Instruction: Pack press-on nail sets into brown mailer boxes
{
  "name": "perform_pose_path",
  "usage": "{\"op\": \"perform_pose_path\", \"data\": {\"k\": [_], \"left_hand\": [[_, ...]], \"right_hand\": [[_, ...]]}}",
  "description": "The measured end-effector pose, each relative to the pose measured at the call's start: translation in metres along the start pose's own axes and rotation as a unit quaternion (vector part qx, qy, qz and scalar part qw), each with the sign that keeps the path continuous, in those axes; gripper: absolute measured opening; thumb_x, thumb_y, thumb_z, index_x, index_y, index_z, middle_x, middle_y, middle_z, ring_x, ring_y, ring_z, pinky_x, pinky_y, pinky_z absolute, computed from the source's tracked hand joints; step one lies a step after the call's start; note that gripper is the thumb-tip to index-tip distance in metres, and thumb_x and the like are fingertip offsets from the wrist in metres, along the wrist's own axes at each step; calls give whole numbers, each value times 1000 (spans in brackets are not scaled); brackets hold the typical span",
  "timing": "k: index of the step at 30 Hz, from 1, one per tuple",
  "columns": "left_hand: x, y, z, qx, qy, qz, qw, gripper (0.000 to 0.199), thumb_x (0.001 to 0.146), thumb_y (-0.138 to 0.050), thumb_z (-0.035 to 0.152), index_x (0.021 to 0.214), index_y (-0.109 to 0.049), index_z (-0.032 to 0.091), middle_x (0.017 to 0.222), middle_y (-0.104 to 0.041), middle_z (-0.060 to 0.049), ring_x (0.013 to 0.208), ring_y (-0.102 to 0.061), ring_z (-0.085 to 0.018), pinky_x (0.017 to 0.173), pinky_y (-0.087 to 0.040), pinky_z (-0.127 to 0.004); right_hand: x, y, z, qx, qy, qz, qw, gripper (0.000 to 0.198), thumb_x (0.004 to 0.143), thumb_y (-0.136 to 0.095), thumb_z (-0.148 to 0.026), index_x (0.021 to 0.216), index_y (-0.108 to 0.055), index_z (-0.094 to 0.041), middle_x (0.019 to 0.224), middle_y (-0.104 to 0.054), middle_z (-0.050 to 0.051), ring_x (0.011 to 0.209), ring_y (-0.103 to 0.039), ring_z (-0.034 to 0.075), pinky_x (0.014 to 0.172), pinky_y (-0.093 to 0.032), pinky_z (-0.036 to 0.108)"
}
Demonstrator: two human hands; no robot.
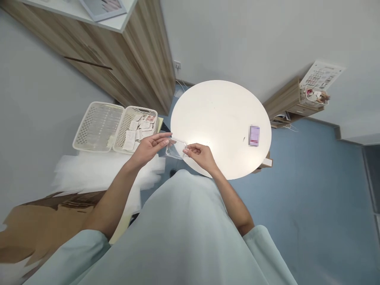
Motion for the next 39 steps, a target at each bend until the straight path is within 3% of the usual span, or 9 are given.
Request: {"op": "perform_pose_path", "data": {"k": [4, 8, 11, 14, 18, 24, 29, 39], "left_hand": [[17, -58, -4, -28, 16, -22, 999, 68, 85, -81, 59, 135, -71, 16, 117, -79, -16, 105, -75, -28, 101, -56, -43], [24, -111, -18, -98, 46, -67, 992, 69, 82, -86, 54, 138, -69, 17, 124, -75, -15, 106, -74, -27, 100, -57, -44], [24, -142, -27, -144, 65, -103, 982, 68, 82, -87, 50, 140, -68, 20, 140, -68, -16, 109, -72, -27, 100, -58, -45], [21, -160, -34, -166, 85, -120, 975, 67, 84, -86, 49, 142, -66, 21, 143, -66, -17, 110, -72, -27, 100, -58, -47], [17, -164, -43, -168, 95, -105, 976, 68, 85, -84, 51, 142, -66, 20, 140, -69, -18, 118, -70, -31, 104, -56, -50], [10, -153, -52, -93, 80, -62, 991, 70, 77, -90, 52, 136, -70, 20, 143, -68, -16, 136, -61, -35, 115, -50, -51], [4, -137, -56, -28, 68, -49, 996, 72, 74, -90, 55, 134, -72, 20, 141, -70, -14, 133, -63, -35, 114, -51, -50], [-13, -105, -64, -21, 87, -73, 993, 65, 79, -88, 52, 133, -74, 19, 141, -71, -14, 130, -66, -37, 114, -51, -54]], "right_hand": [[-11, 56, 7, -10, 7, 38, 999, 41, 82, -81, -60, 93, -79, -20, 83, -73, 3, 74, -64, 17, 71, -54, 31], [-19, 100, 15, -32, 30, 72, 996, 41, 87, -75, -59, 101, -80, -22, 99, -75, 5, 84, -65, 18, 74, -54, 32], [-22, 115, 20, -56, 45, 68, 995, 38, 90, -72, -58, 106, -81, -24, 106, -73, 5, 90, -66, 19, 76, -54, 32], [-23, 118, 26, -73, 53, 52, 995, 37, 92, -71, -57, 111, -81, -26, 109, -73, 6, 94, -68, 20, 79, -55, 33], [-30, 114, 35, -68, 46, 34, 996, 44, 92, -72, -56, 125, -77, -27, 118, -73, 7, 105, -70, 23, 87, -59, 37], [-45, 94, 47, -39, -17, -27, 999, 77, 74, -93, -50, 143, -68, -29, 137, -72, 8, 124, -70, 30, 108, -58, 49], [-47, 73, 50, 10, -34, -41, 999, 80, 73, -92, -50, 145, -67, -26, 143, -70, 8, 136, -64, 33, 114, -56, 53], [-43, 40, 62, 67, -83, -46, 993, 77, 63, -99, -41, 133, -75, -21, 133, -76, 10, 128, -70, 34, 119, -52, 57]]}}
Point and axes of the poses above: each hand's wrist, its own x-axis towards the middle knuckle, its own y-axis out of the back of the hand, z = x × y, the point moved 8 cm from there along x, towards the middle knuckle
